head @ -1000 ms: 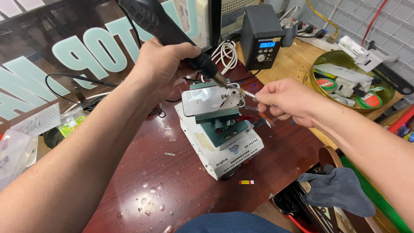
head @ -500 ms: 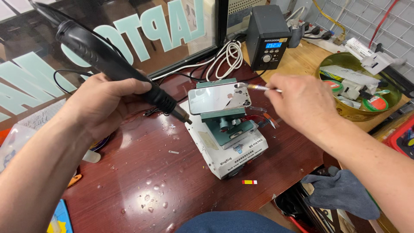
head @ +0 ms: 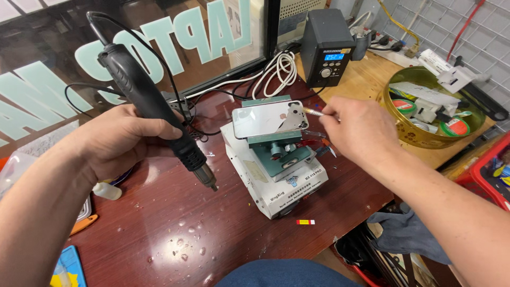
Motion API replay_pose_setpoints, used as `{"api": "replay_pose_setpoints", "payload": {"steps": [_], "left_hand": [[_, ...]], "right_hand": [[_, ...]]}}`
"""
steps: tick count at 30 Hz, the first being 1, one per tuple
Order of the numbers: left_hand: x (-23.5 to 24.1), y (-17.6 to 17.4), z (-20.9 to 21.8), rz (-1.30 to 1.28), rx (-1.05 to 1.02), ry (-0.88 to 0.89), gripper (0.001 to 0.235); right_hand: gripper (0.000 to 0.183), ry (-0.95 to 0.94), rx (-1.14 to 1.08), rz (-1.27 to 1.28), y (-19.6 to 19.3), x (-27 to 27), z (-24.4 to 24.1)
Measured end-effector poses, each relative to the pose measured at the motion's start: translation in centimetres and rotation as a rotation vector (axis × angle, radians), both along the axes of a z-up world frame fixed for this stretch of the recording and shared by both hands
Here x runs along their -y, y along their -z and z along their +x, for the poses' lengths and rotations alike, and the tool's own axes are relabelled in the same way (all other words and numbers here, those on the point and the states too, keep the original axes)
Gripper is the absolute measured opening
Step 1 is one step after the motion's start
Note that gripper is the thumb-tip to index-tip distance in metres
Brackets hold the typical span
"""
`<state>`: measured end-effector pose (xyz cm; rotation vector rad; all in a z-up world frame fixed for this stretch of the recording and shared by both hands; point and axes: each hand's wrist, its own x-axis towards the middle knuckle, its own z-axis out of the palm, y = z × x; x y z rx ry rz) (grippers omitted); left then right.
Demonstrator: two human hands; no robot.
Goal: The person uses a hot air gun and a metal tool to heat and scrape the back of a smartphone secured in a clamp. The person repeatedly applies heat and scrapes the same area, likely to remove adhesive or a component.
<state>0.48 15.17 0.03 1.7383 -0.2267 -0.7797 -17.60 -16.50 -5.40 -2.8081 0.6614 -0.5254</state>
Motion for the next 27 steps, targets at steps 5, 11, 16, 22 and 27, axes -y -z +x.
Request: {"api": "replay_pose_setpoints", "payload": {"steps": [5, 11, 16, 22, 27], "left_hand": [[0.6, 0.2, -0.7, -0.024, 0.0, -0.006, 0.019], [4.6, 0.1, -0.4, -0.352, 0.025, -0.094, 0.018], [9.4, 0.0, 0.3, -0.511, 0.138, -0.097, 0.021], [12.6, 0.2, 1.0, -0.483, 0.138, -0.073, 0.021], [13.4, 0.6, 1.4, -0.49, 0.165, -0.043, 0.023]], "right_hand": [[0.016, 0.037, -0.02, -0.094, 0.2, -0.1, 0.1], [0.019, 0.025, -0.07, 0.263, 0.9, 0.3, 0.2], [0.017, 0.005, -0.101, 0.293, 1.5, 1.4, 0.4], [0.016, -0.047, -0.157, 0.405, 1.4, 2.7, 1.4], [0.017, -0.084, -0.171, 0.305, 1.4, 3.0, 1.6]]}}
